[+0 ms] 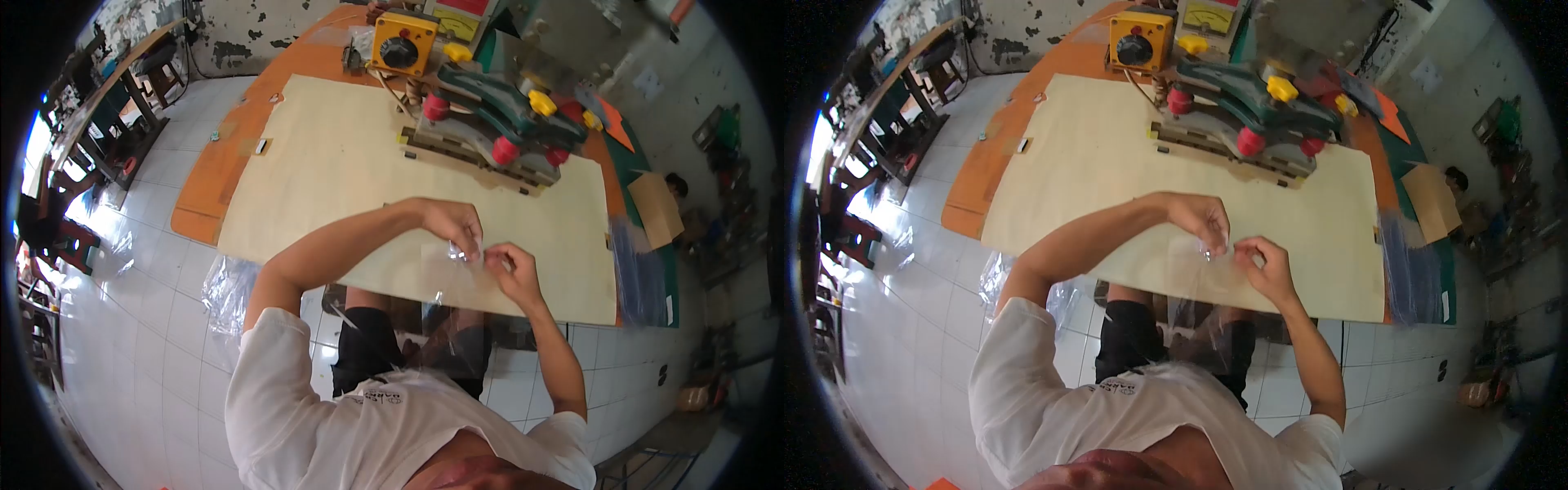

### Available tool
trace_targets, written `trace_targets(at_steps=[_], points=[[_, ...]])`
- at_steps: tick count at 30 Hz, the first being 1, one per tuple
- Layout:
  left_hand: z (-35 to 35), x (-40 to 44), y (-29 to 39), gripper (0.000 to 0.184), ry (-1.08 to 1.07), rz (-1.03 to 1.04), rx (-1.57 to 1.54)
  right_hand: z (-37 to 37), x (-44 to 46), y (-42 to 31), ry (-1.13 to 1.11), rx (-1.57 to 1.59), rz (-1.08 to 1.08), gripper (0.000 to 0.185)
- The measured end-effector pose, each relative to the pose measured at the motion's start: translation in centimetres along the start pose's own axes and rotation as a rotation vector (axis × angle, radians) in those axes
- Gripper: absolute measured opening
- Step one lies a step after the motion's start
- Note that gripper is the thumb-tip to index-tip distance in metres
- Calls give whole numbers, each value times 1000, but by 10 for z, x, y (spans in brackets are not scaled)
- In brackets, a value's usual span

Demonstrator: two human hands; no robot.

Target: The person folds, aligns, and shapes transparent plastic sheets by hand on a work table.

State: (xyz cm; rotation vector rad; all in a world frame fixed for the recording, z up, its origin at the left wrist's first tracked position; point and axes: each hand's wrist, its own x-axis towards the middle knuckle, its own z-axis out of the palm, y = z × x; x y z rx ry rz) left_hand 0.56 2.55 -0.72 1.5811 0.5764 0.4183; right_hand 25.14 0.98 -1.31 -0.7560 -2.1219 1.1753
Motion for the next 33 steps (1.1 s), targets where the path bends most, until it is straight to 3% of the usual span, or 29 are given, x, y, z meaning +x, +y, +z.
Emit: trace_targets(at_steps=[5, 8, 11, 14, 16, 20, 23, 29, 33], points=[[-2, -11, -5, 13, 76, 130, -74, 6, 3, 1, 44, 65, 22, 13], [0, -13, -7, 10, 82, 175, -121, 5, 3, 0, 6, -71, -1, 14], [0, -14, -9, 10, 86, 196, -151, 11, 5, -15, -7, -45, 116, 16], [-2, -18, -8, 11, 104, 196, -142, 34, 11, -33, 180, 93, 182, 23], [0, -15, -9, 11, 79, 195, -169, 45, 13, -29, 290, 217, 90, 30], [-6, -13, -6, 18, 122, 137, -191, 49, 13, -16, 364, 180, 36, 30], [-6, -12, -2, 17, 119, 113, -182, 47, 4, -15, 352, 89, -11, 28], [-6, -13, 9, 16, 165, -9, -277, 47, 2, -15, 569, 12, -150, 14], [-5, -14, 13, 15, 189, -14, -265, 45, 4, -15, 523, -69, -213, 15]])
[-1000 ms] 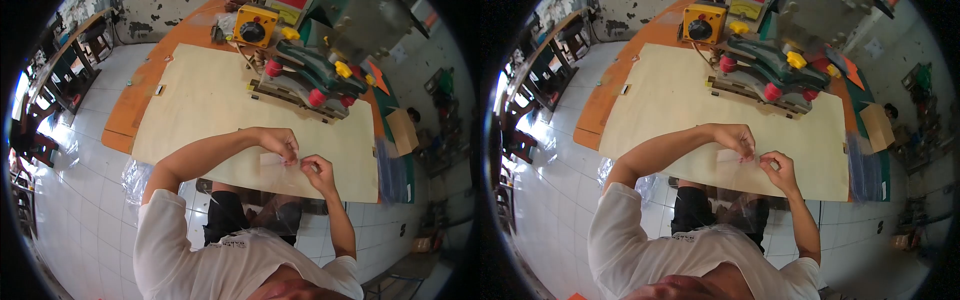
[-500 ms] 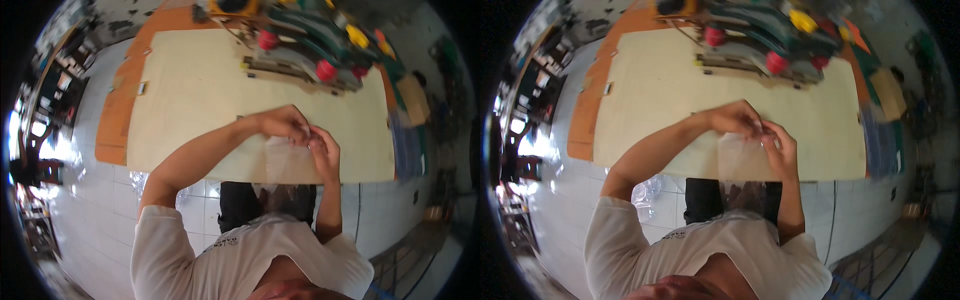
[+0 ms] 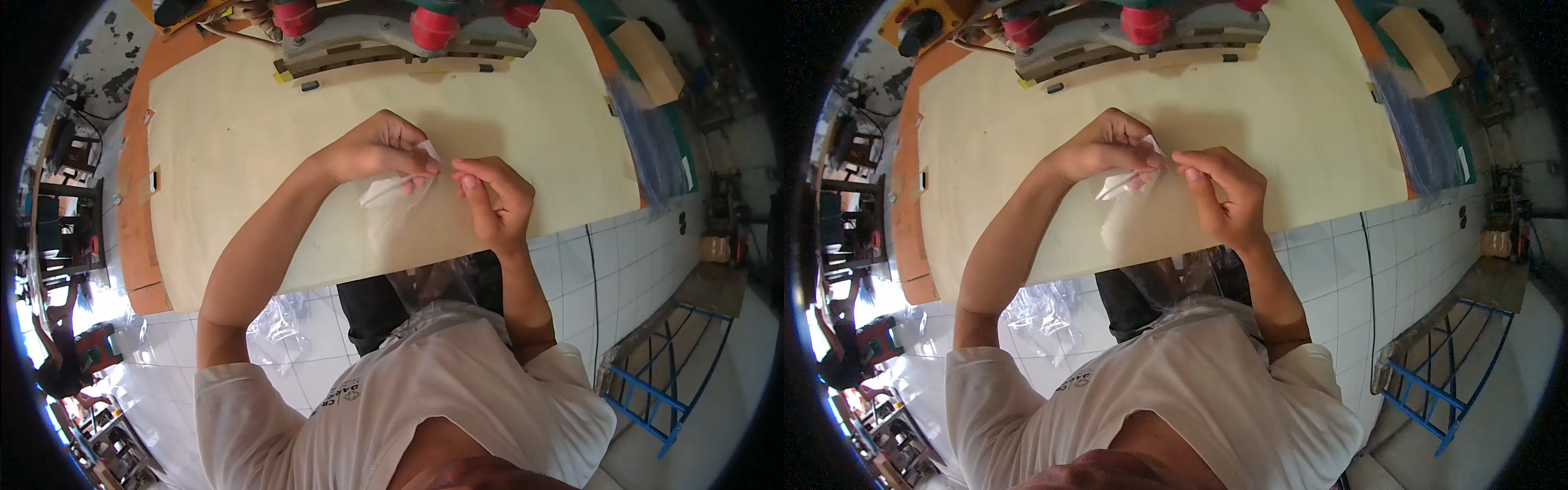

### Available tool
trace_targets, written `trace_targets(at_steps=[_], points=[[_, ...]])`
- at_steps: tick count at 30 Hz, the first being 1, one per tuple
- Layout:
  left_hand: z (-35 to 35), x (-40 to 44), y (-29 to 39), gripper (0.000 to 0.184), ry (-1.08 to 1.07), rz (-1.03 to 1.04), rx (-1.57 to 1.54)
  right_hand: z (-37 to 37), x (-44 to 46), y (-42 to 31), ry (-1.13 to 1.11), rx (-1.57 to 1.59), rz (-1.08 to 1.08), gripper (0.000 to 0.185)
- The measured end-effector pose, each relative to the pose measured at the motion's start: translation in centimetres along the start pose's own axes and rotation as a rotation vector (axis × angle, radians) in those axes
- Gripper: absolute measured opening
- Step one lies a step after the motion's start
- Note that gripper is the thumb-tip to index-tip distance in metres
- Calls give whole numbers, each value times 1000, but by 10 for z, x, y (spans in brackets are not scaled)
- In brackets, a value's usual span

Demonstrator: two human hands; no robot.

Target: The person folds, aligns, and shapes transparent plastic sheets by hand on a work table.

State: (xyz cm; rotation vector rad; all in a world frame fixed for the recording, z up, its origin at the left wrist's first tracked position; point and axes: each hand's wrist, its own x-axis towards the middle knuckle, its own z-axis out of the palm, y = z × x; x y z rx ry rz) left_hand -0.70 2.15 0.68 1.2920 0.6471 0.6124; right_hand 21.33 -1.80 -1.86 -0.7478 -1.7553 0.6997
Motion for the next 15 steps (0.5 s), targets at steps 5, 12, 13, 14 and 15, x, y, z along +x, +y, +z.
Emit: trace_targets(at_steps=[5, 12, 13, 14, 15], points=[[-1, 0, 0, 15, 14, -2, 7, 1, 3, -2, -60, -59, -47, 17], [-7, 1, -4, 17, -31, 3, 17, 3, 5, -3, -68, -75, -51, 17], [-7, 1, -5, 16, -29, 9, 21, 3, 5, -3, -82, -75, -34, 17], [-7, 2, -5, 16, -30, 6, 23, 3, 6, -4, -95, -76, -17, 17], [-8, 2, -5, 16, -40, 9, 24, 3, 6, -3, -92, -74, -17, 17]])
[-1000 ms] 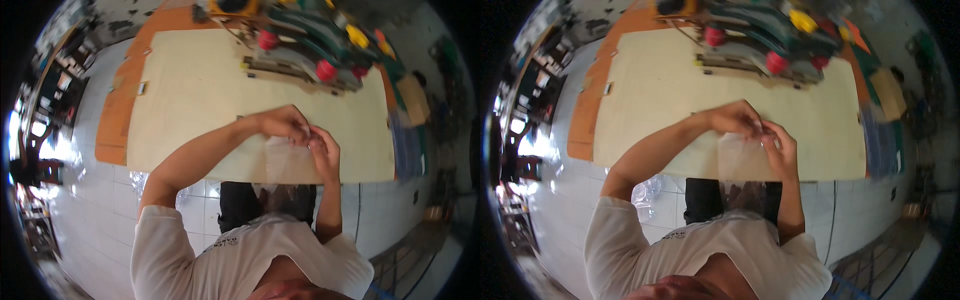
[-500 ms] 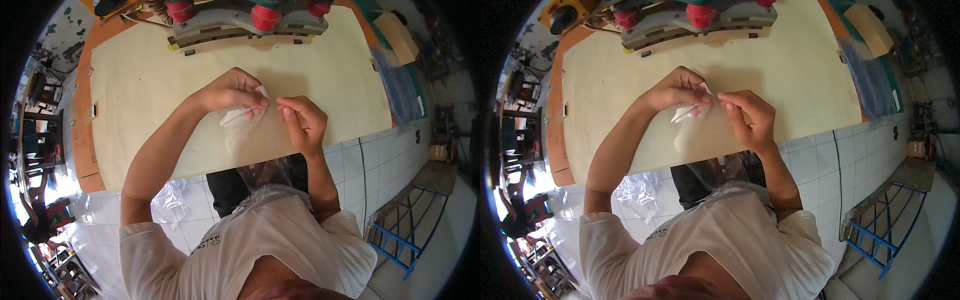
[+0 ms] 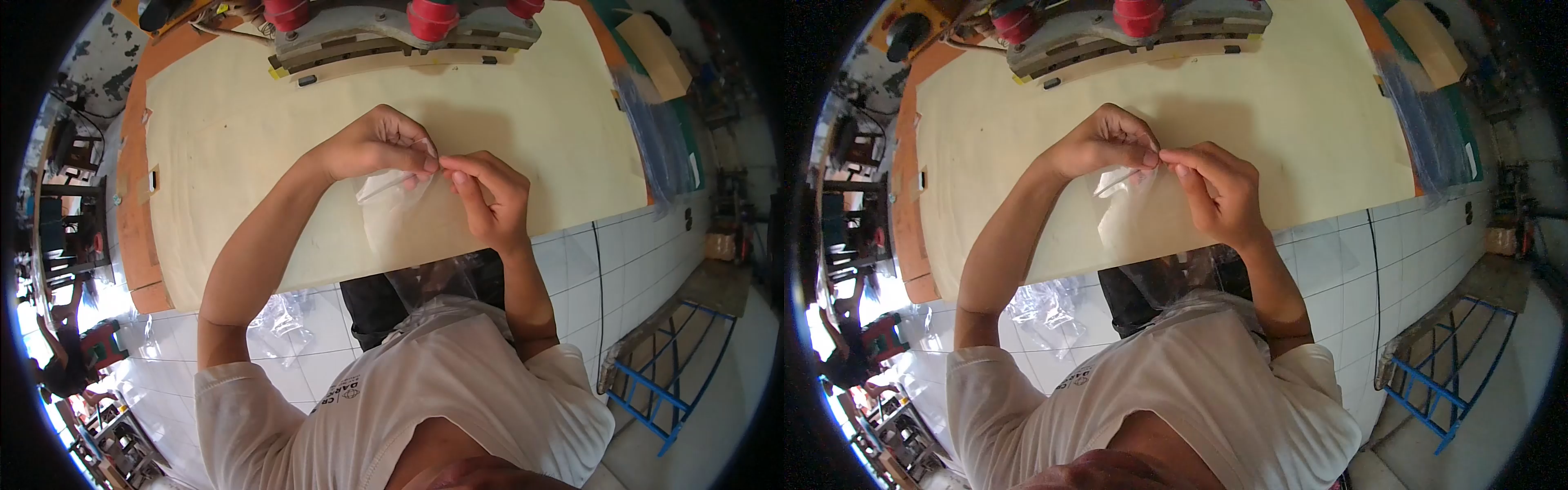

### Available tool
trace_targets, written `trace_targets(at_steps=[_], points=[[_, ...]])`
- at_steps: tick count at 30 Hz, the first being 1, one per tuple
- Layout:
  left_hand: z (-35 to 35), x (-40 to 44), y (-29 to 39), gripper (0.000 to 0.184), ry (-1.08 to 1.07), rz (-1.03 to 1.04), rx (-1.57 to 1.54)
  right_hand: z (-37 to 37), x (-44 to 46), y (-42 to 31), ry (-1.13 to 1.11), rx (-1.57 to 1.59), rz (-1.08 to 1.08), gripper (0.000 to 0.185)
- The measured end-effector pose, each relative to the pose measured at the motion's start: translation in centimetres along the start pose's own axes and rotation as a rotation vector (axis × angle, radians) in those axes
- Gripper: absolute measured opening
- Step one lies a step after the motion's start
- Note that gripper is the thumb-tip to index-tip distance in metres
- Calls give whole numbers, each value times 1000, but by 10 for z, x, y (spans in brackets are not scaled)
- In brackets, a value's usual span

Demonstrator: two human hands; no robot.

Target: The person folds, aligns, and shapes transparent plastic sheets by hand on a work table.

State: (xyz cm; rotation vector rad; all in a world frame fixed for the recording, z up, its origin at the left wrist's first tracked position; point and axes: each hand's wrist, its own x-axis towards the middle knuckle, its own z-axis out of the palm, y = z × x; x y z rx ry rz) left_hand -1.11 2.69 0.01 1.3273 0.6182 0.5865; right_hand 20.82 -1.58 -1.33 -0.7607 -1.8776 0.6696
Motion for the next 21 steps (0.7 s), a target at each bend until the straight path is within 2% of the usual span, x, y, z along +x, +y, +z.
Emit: trace_targets(at_steps=[9, 12, 17, 21], points=[[1, 1, -3, 13, 5, 24, -7, -1, -1, 0, 1, -24, 3, 13], [1, 1, -3, 13, 9, 19, -5, 0, -2, 2, 53, 49, 64, 14], [6, 1, 0, 10, 23, -5, -10, -2, -2, 1, -7, 83, 134, 15], [9, 1, 1, 11, 15, -46, 90, -3, -2, 2, -21, 56, 109, 13]])
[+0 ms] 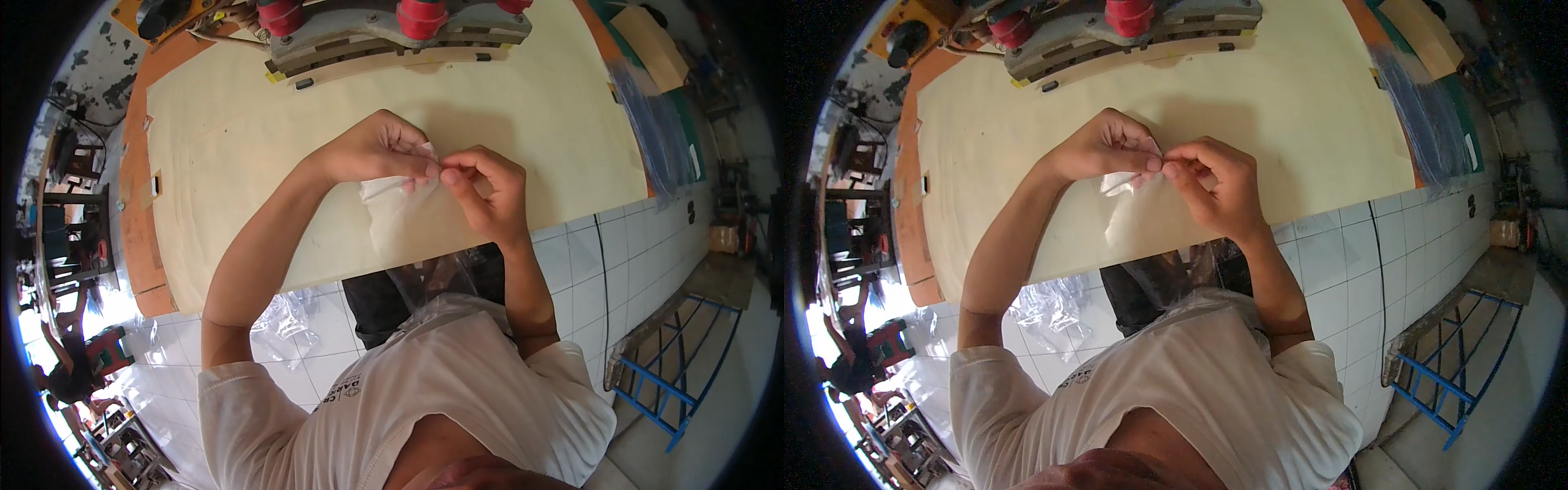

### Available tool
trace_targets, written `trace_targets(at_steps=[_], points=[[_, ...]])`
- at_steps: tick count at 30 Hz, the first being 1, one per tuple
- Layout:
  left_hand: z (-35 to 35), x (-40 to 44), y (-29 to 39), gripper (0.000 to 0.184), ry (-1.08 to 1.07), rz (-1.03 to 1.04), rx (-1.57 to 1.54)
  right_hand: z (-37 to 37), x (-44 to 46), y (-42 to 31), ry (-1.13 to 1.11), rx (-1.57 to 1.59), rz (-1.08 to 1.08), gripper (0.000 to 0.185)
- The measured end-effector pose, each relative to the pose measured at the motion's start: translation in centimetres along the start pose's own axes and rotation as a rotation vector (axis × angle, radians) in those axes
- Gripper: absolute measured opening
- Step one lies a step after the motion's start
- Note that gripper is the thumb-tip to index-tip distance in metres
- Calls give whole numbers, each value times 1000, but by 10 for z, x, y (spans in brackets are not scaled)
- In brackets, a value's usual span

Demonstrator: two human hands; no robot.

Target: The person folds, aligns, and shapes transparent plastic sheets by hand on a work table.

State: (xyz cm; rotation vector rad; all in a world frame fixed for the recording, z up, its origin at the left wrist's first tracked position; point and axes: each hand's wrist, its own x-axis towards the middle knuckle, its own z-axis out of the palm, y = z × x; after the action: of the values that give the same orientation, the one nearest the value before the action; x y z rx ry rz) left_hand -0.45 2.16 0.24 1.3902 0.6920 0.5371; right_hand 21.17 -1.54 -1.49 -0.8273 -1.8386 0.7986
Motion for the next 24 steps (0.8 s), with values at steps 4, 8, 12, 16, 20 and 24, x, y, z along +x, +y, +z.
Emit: trace_targets(at_steps=[4, 8, 12, 16, 20, 24], points=[[1, -1, 4, 13, -15, 2, 17, 0, -2, 2, -9, 27, 53, 10], [2, -1, 2, 13, -5, 2, -17, 1, -4, 6, -38, -9, 103, 12], [0, 0, 1, 13, -29, 1, 26, 4, -3, 6, -26, -32, 51, 13], [-1, 0, 0, 12, -41, -1, 41, 4, -2, 3, -33, -72, 37, 14], [-1, 1, -3, 12, -50, 16, 41, 3, -2, 4, -33, -130, -6, 15], [-1, 1, -2, 12, -50, 7, 28, 4, -2, 4, -11, -135, -22, 14]])
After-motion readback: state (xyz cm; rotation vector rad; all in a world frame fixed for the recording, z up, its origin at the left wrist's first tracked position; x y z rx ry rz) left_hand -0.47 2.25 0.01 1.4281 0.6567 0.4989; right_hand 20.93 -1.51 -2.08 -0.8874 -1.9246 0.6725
